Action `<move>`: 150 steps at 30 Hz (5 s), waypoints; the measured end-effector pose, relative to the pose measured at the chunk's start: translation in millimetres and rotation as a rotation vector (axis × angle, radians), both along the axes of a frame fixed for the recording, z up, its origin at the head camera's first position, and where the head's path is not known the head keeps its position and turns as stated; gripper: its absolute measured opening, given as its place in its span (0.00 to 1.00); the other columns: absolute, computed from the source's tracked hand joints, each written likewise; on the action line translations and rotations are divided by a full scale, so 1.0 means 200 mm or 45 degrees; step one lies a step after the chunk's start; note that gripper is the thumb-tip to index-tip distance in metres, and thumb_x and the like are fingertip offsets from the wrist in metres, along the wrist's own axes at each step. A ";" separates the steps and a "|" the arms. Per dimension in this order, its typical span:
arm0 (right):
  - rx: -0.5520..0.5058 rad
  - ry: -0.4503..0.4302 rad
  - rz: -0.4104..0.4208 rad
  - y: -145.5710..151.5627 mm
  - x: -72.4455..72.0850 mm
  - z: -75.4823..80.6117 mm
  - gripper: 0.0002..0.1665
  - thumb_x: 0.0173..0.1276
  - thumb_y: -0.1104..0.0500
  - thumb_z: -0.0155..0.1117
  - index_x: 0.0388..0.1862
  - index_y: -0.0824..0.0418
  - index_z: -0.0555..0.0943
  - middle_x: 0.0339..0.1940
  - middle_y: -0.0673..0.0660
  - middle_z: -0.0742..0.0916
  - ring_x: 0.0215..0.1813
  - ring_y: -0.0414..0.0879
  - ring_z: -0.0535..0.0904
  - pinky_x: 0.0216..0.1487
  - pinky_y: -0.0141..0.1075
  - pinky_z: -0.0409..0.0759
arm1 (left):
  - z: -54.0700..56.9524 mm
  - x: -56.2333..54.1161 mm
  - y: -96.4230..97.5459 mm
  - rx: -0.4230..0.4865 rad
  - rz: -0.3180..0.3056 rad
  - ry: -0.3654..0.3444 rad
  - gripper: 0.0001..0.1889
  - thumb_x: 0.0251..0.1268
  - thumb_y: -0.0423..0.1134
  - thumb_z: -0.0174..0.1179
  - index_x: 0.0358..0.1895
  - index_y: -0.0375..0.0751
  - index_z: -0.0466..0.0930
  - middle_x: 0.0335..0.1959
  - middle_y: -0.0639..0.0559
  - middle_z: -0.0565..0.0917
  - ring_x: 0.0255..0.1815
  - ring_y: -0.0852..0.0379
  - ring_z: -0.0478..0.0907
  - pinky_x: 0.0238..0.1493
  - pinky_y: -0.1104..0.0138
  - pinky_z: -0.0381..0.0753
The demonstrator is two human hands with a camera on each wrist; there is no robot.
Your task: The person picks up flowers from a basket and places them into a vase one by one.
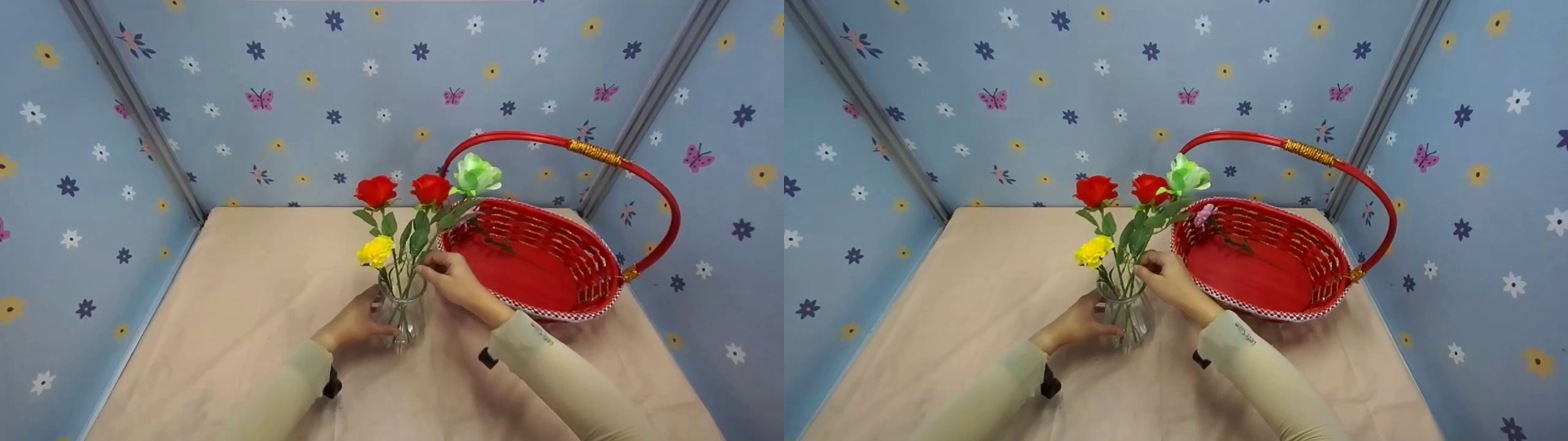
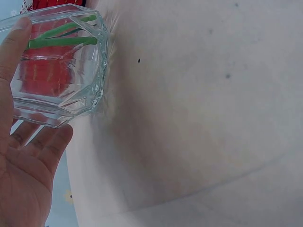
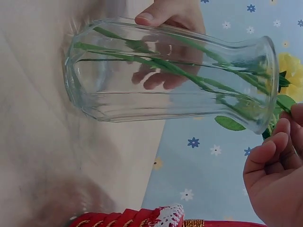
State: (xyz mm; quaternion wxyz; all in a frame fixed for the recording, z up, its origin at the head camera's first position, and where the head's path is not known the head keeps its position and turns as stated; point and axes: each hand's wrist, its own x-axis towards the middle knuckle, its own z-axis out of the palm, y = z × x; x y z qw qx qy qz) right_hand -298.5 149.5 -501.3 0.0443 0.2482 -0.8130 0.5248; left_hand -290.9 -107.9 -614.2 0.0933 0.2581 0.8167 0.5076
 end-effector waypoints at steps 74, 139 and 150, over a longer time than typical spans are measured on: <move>-0.074 -0.074 -0.477 0.66 0.01 0.02 0.10 0.74 0.60 0.76 0.40 0.68 0.88 0.28 0.50 0.84 0.30 0.40 0.74 0.32 0.28 0.75 | 0.01 0.01 0.01 -0.045 0.051 -0.046 0.54 0.56 0.46 0.86 0.83 0.37 0.63 0.77 0.40 0.76 0.74 0.37 0.77 0.79 0.45 0.78; 0.393 -0.321 -0.442 1.36 -0.18 -0.09 0.36 0.74 0.44 0.77 0.70 0.65 0.79 0.61 0.69 0.86 0.54 0.50 0.82 0.48 0.20 0.83 | 0.01 0.01 0.00 -0.078 0.058 -0.038 0.52 0.54 0.46 0.86 0.80 0.44 0.66 0.73 0.44 0.80 0.72 0.38 0.79 0.78 0.46 0.79; 0.397 -0.435 -0.436 1.39 -0.20 -0.19 0.45 0.74 0.41 0.75 0.79 0.65 0.72 0.74 0.72 0.81 0.68 0.64 0.80 0.62 0.35 0.89 | 0.00 0.01 0.00 -0.035 0.037 -0.043 0.52 0.55 0.44 0.86 0.81 0.41 0.65 0.73 0.41 0.79 0.72 0.38 0.79 0.77 0.45 0.80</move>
